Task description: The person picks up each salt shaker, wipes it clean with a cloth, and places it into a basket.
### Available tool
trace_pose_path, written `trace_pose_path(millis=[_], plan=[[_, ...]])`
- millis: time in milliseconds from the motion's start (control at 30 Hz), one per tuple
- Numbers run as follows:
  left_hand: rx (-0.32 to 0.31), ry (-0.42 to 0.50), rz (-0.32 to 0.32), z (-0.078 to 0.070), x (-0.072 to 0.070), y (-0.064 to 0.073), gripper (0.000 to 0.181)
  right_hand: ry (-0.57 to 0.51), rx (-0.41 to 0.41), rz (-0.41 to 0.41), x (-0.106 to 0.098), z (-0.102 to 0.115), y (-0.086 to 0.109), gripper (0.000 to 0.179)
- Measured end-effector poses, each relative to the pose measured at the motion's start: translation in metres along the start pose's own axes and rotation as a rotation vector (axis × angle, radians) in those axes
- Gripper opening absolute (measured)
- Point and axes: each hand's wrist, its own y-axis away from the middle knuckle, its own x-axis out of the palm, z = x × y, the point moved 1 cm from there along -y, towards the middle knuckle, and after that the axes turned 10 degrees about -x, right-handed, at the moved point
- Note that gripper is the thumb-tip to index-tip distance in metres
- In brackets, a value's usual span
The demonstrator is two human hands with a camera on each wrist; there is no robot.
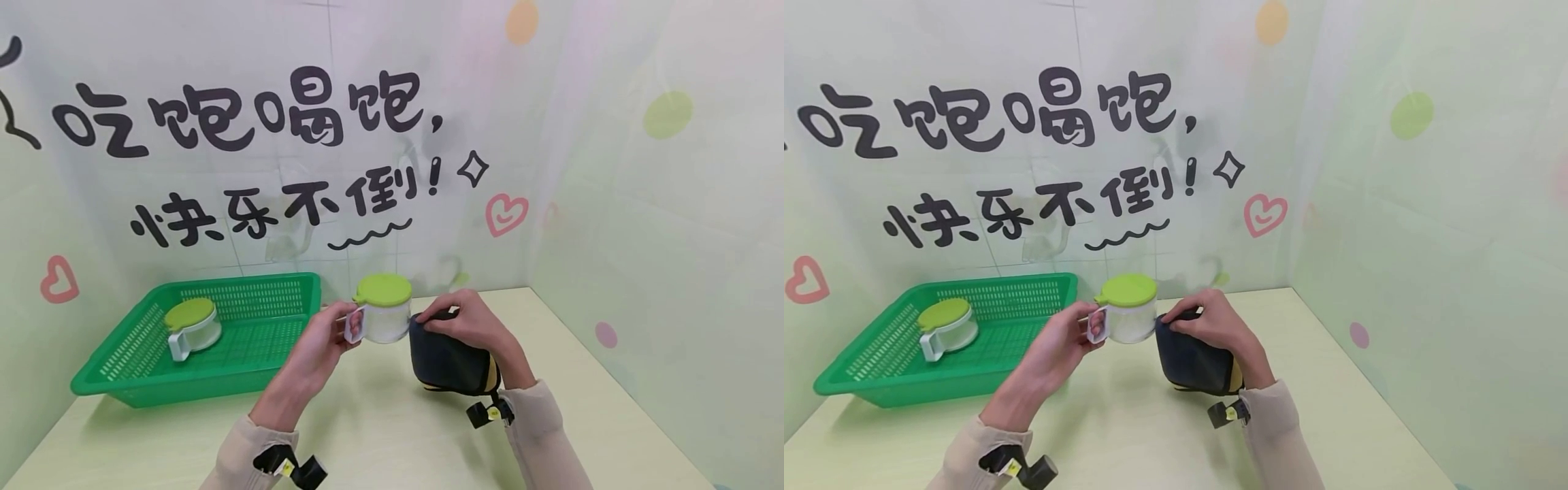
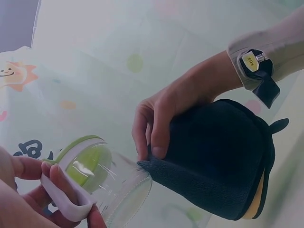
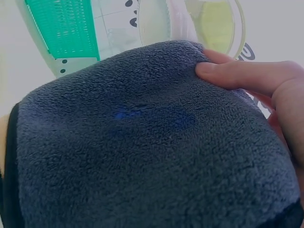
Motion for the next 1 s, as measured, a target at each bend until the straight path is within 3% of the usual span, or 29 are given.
trace_pose_path(millis=[367,633,1000], plan=[[-0.007,-0.027,0.005,0.002,0.0,-0.001,0.025,0.005,-0.013,-0.086,-0.005,0.004,0.0,0.015],[-0.006,-0.04,0.007,0.001,0.0,-0.001,0.026,-0.008,-0.067,-0.162,-0.01,0.008,0.0,0.014],[-0.012,-0.041,-0.01,0.0,0.002,-0.001,0.026,-0.007,-0.045,-0.178,-0.011,0.008,-0.001,0.014]])
